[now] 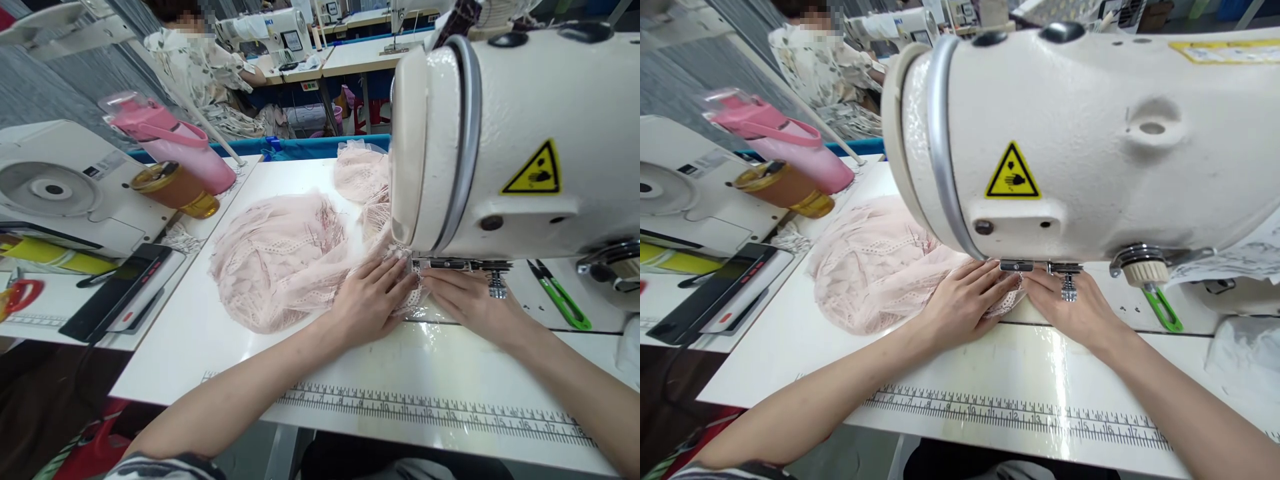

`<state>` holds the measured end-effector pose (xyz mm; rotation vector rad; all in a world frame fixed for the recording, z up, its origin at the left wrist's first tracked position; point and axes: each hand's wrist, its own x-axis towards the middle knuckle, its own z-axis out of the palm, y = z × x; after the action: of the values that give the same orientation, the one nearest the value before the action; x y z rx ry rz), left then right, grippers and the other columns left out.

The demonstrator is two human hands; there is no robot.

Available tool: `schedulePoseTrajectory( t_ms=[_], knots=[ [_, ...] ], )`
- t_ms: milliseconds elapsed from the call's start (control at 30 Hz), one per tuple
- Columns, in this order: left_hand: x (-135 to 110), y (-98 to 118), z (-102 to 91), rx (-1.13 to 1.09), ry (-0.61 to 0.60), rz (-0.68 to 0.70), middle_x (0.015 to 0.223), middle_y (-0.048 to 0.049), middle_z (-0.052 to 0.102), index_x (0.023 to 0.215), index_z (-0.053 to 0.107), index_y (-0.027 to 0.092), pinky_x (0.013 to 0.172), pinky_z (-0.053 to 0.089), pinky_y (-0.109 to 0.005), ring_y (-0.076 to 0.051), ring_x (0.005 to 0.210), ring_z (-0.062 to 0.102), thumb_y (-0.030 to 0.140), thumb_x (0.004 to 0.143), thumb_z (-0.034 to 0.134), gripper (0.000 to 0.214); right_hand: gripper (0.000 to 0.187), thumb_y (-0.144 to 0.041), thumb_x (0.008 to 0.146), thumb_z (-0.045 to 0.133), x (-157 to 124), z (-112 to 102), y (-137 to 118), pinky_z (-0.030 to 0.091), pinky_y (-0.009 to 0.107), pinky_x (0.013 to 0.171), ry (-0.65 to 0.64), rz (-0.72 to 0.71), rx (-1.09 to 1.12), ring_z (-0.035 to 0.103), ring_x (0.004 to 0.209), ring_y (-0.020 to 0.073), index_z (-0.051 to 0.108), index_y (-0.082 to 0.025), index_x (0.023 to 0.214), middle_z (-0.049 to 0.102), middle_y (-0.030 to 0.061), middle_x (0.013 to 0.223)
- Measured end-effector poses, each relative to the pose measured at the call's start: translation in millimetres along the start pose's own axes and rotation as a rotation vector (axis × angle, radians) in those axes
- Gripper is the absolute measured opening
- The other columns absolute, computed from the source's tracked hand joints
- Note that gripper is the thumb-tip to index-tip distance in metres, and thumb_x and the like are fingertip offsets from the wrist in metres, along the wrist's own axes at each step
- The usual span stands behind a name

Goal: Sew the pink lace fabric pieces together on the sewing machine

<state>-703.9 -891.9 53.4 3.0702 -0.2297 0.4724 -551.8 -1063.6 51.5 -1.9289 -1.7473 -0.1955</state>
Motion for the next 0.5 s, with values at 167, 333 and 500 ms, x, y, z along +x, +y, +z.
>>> schedulePoseTrajectory(
  t_ms=[167,333,500],
  knots=[
    [0.9,-1.1,0.5,0.021,-0.011,-0.015,0.137,-0.0117,0.052,0.136,0.050,0.013,0.110,0.038,-0.044,-0.027,0.131,0.046,0.036,0.093,0.045,0.049,0.021,-0.021,0.092,0.051,5.8,-3.8,-5.4,0.057,0.029,0.080,0.012,0.067,-0.013,0.068,0.090,0.0160,0.069,-0.022,0.104,0.070,0.0029,0.109],
    [-1.9,-1.9,3.7,0.070,0.081,0.096,0.137,-0.0065,0.053,0.133,0.052,0.011,0.112,0.035,-0.041,-0.022,0.129,0.048,0.021,0.095,0.038,0.041,0.022,-0.014,0.090,0.051,6.8,-5.8,-3.7,0.057,0.030,0.076,-0.027,-0.062,-0.190,0.068,0.088,0.0162,0.068,-0.021,0.102,0.070,0.0032,0.109],
    [-4.3,-7.5,3.9,0.050,0.113,0.145,0.131,-0.0074,0.058,0.128,0.056,0.007,0.113,0.034,-0.040,-0.021,0.125,0.053,0.018,0.094,0.036,0.041,0.032,-0.006,0.088,0.049,-1.1,-2.5,-0.2,0.054,0.032,0.085,-0.086,-0.192,-0.326,0.062,0.106,0.0171,0.062,-0.022,0.113,0.066,0.0028,0.119]
  ],
)
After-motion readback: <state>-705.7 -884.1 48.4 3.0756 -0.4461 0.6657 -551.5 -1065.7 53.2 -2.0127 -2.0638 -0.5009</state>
